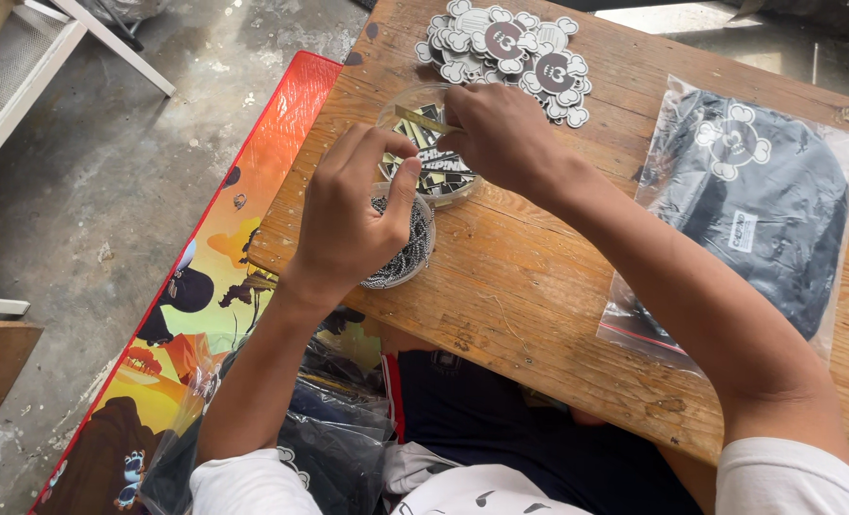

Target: The person wipes a black bag with a cloth, attaches a keychain to the zipper, and places the bag into a plastic bag.

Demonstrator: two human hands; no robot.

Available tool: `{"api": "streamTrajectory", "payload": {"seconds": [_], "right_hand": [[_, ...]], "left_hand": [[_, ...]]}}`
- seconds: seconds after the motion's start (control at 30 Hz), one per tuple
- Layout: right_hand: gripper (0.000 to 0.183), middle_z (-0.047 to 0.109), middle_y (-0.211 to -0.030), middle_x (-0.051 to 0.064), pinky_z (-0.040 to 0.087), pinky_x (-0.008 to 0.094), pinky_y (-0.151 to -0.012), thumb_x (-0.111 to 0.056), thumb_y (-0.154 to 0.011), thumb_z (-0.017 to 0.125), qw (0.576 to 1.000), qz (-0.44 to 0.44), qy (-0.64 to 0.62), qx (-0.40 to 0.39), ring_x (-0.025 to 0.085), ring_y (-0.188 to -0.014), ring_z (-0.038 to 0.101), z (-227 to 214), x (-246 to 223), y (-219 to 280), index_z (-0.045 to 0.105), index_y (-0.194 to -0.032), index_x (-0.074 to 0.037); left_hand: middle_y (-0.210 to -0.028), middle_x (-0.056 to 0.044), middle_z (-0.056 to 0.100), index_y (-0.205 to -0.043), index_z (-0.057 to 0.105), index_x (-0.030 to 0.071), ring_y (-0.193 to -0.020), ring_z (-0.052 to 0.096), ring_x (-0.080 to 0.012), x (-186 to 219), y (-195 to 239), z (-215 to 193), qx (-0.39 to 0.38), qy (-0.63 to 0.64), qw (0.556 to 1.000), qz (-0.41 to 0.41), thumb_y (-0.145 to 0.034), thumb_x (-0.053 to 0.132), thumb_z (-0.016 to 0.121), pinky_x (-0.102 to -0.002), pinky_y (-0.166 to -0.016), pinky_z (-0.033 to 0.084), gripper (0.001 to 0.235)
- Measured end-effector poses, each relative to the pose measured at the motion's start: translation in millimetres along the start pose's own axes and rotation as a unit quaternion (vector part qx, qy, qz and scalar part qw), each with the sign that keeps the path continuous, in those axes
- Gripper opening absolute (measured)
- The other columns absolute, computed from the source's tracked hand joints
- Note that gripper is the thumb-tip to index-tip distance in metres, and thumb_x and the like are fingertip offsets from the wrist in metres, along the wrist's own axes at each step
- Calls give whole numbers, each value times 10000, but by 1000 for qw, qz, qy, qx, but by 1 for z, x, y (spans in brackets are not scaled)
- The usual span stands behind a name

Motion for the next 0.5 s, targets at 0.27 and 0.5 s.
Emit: {"api": "streamTrajectory", "payload": {"seconds": [0.27,0.5], "right_hand": [[197,557,-1042,165,487,430,-724,54,-994,626,970,-95,-186,122,341,-845,618,-68,8,78,685,-1169,-14],[99,645,-927,157,493,313,-723,128,-993,739,956,13,-185,229,218,-784,593,-131,39,238,674,-1044,71]], "left_hand": [[-911,-163,576,-981,537,-15,-860,575,-302,57,-7,24,10,93,990,101,-975,-2,539,-396,-793,479,15],[-932,-168,624,-978,593,-7,-842,589,-348,105,16,128,-170,205,934,238,-965,55,594,-444,-741,451,63]]}}
Point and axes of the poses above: each hand's wrist, its own y-axis away from the middle knuckle, its own z-axis out of the palm, x = y × z, the point moved 1 cm from there along -y, towards the middle knuckle
